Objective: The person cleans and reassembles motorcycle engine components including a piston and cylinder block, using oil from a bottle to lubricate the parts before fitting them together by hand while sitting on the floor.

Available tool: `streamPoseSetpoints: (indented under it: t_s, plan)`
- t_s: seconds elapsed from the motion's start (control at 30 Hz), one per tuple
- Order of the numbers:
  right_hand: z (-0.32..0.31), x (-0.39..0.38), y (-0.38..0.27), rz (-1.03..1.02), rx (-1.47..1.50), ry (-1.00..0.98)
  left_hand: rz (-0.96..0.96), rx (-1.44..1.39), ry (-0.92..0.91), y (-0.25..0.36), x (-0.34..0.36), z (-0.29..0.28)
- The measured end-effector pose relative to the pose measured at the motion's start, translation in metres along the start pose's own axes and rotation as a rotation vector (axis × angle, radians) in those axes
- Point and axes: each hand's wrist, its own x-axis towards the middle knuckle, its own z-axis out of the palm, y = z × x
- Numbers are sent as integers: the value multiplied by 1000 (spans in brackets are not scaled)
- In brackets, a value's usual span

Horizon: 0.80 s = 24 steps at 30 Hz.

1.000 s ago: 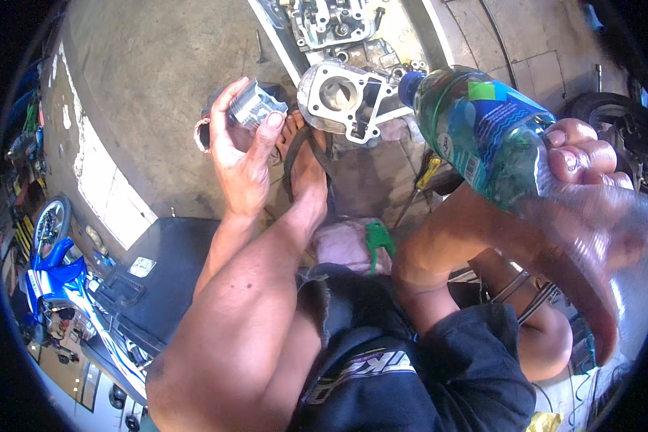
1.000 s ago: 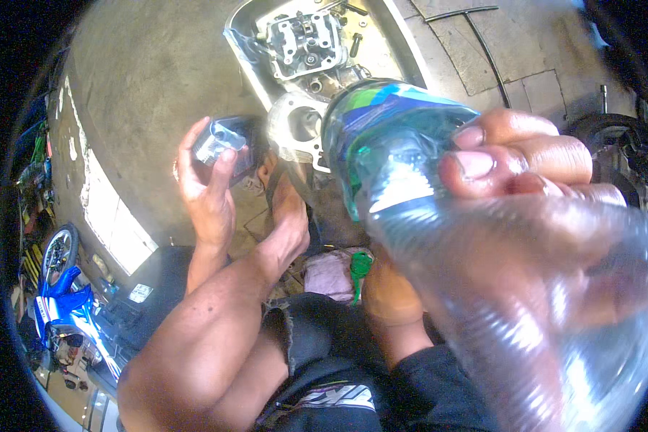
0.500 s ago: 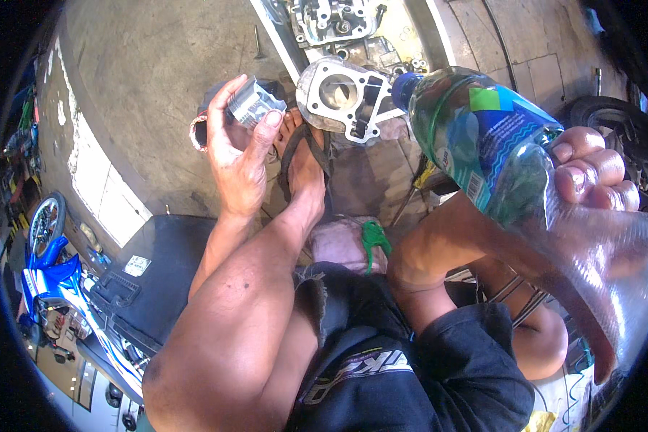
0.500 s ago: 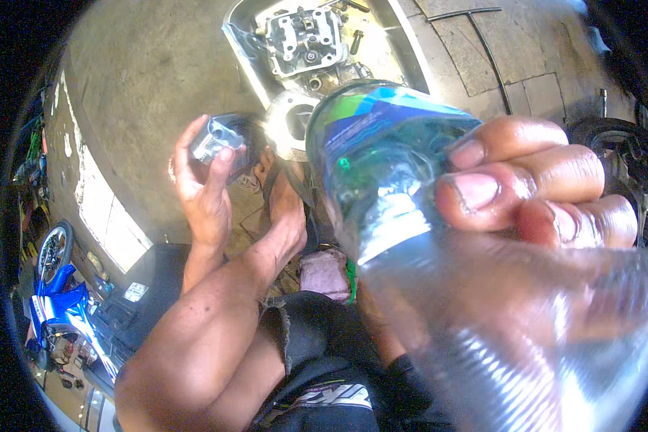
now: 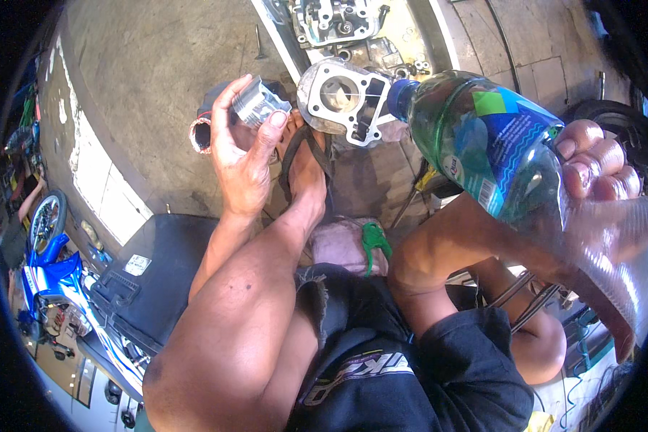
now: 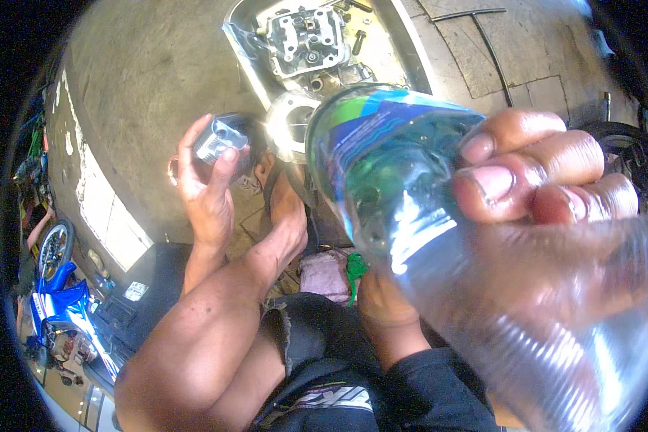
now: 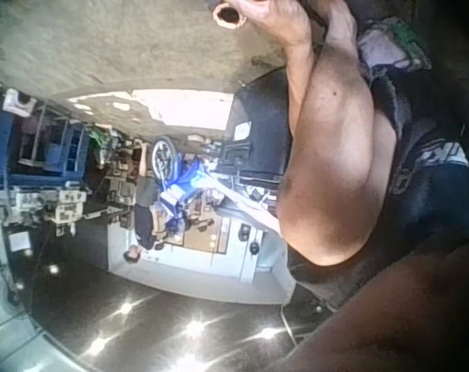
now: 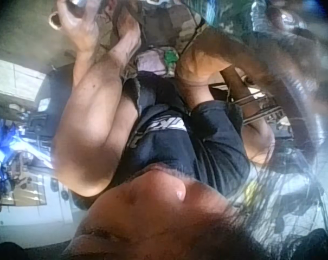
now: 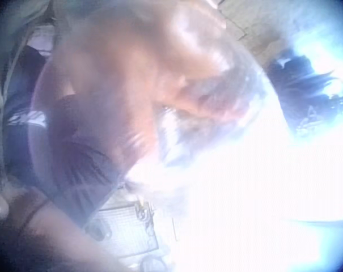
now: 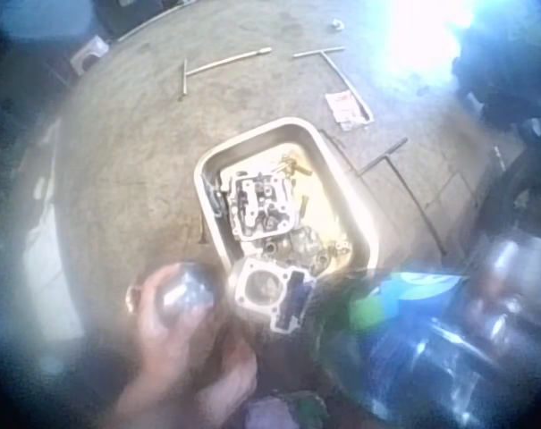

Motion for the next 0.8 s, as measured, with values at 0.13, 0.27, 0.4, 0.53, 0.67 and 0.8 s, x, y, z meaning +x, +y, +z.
streamPoseSetpoints:
  t_s: [0.13, 0.27, 0.4, 0.53, 0.67, 0.8]
  plan:
    - [-7, -1, 3, 2, 5, -1, 0, -6, -6, -2, 1, 5]
    - [-5, 1, 4, -1, 7, -15, -10, 16, 1, -3, 1, 3]
    - [-2, -1, 9, 4, 24, -18, -12, 20, 8, -4, 2, 1]
    - [-6, 3, 10, 10, 20, -25, -16, 4, 0, -5, 4, 4]
    - [-8, 6, 8, 2, 13, -30, 6, 48, 2, -5, 5, 6]
    - [-5, 6, 11, -5, 39, -30, 2, 36, 7, -5, 3, 3]
